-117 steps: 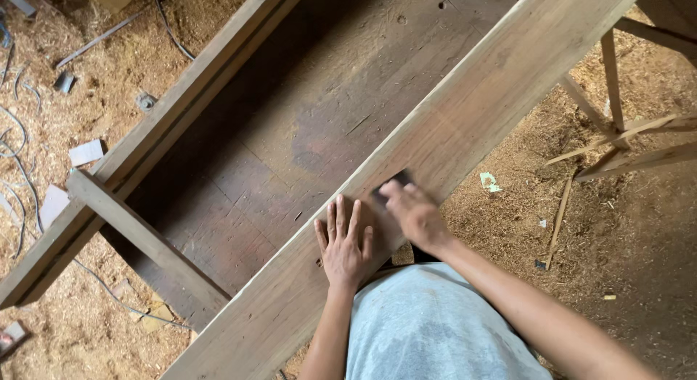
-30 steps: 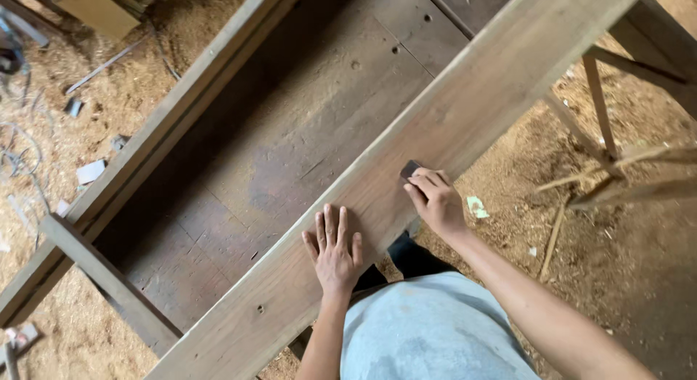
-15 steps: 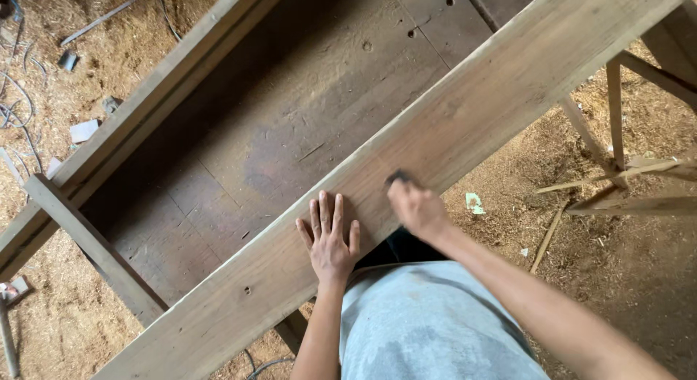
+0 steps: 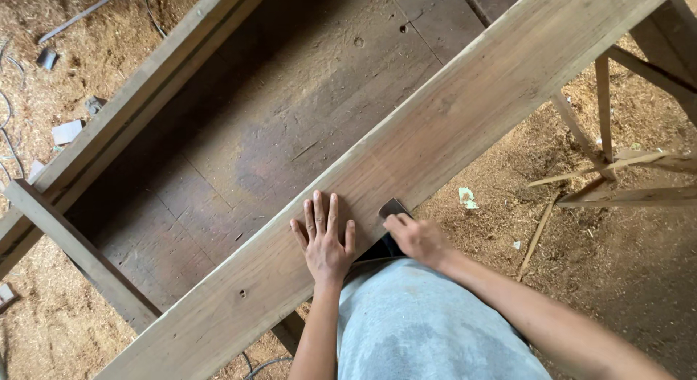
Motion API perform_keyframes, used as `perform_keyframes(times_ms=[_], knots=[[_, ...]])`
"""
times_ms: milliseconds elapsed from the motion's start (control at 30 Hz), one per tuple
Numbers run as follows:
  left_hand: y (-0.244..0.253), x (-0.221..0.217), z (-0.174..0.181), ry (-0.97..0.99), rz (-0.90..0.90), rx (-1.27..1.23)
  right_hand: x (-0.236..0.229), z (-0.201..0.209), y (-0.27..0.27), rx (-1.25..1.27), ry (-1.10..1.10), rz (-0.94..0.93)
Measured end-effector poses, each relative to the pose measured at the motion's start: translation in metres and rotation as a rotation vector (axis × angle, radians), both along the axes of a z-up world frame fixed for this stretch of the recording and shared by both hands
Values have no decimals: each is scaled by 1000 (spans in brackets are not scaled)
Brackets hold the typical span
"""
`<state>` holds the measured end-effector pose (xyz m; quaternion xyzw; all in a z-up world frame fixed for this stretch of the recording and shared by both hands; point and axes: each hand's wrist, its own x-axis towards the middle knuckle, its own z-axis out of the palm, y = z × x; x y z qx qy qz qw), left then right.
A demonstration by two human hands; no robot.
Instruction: The person sands a wooden plank using a piece of sandpaper, moving it back and forth along the surface and edges.
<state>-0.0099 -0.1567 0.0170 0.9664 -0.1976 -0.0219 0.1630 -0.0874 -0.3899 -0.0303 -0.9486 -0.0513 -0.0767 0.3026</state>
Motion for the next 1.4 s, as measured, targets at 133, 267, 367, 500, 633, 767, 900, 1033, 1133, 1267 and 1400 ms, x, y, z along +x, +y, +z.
perform_keyframes(times_ms=[133,267,367,500,633,767,900,1033,1133,1267,1400], knots=[[3,-1,-2,25,8,-11,-9,-5,6,2,33,-300],[0,0,-2,22,8,-8,-14,-13,15,127,4,-119],[0,1,-2,24,7,-10,-19,-21,19,200,47,60],[0,0,-3,25,-2,-2,-24,-21,25,162,197,-232],[-4,1,-4,20,-28,-21,-22,-12,27,203,113,-112],[-26,4,-6,41,-161,-99,-11,0,12,146,67,55],[-35,2,-7,45,-194,-35,-11,2,12,74,146,-306],[-37,3,-4,60,-186,-68,-17,1,1,129,122,7],[-39,8,-3,59,-184,-62,-14,-1,-11,79,-48,4],[-36,5,-3,67,-189,-48,-16,-6,-15,59,177,-401],[-36,6,-1,53,-190,-24,-13,-8,-22,93,88,-261]])
